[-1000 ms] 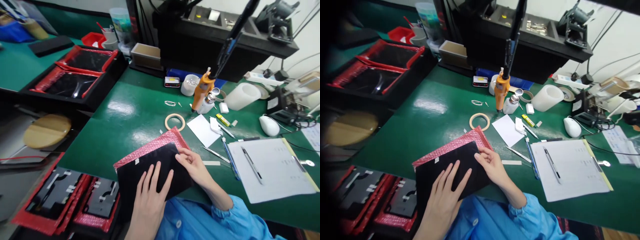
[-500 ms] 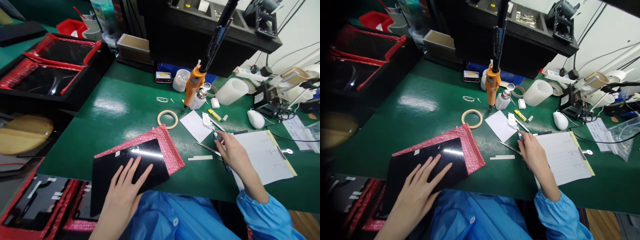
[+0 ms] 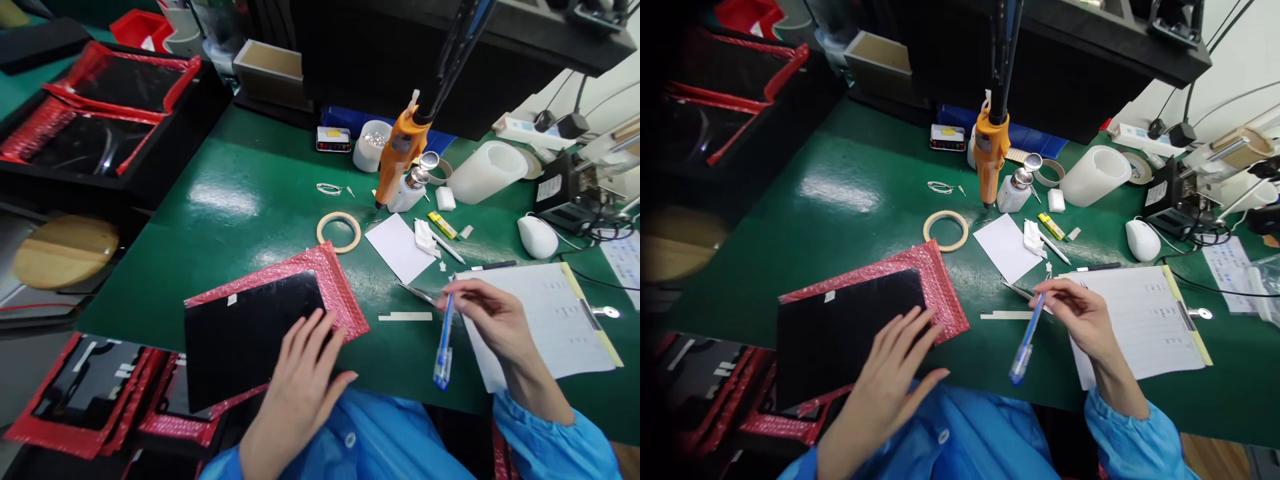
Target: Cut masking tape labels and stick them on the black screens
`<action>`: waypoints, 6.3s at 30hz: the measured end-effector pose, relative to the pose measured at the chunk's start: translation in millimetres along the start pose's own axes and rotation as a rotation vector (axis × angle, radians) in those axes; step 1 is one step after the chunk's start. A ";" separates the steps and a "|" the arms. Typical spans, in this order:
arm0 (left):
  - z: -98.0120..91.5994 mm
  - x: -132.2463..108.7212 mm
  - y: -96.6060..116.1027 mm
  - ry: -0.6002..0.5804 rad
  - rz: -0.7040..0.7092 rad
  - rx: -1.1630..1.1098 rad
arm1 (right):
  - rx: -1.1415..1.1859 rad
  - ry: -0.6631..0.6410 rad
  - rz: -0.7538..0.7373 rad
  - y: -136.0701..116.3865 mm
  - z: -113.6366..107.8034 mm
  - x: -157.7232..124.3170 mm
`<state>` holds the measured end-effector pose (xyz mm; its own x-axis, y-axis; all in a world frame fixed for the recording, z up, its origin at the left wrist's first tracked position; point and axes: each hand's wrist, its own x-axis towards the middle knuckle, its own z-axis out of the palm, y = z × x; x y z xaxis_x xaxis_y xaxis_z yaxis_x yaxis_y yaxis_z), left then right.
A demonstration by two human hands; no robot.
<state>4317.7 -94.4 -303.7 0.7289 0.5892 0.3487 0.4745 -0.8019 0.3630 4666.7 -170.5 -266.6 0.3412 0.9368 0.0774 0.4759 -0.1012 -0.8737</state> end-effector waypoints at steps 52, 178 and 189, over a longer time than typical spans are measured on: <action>87.8 24.2 92.0 0.073 -0.333 0.037 | -0.181 -0.146 -0.150 15.5 64.1 -17.0; 87.4 24.3 90.5 0.071 -0.317 0.053 | -0.230 -0.073 -0.232 20.9 63.7 -13.3; 87.8 24.8 90.6 0.075 -0.322 0.053 | -0.224 -0.078 -0.223 21.4 62.1 -14.5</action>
<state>4422.0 -161.2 -338.0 0.5002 0.8171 0.2865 0.7009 -0.5764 0.4202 4621.6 -165.5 -316.2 0.1493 0.9661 0.2104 0.7011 0.0466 -0.7115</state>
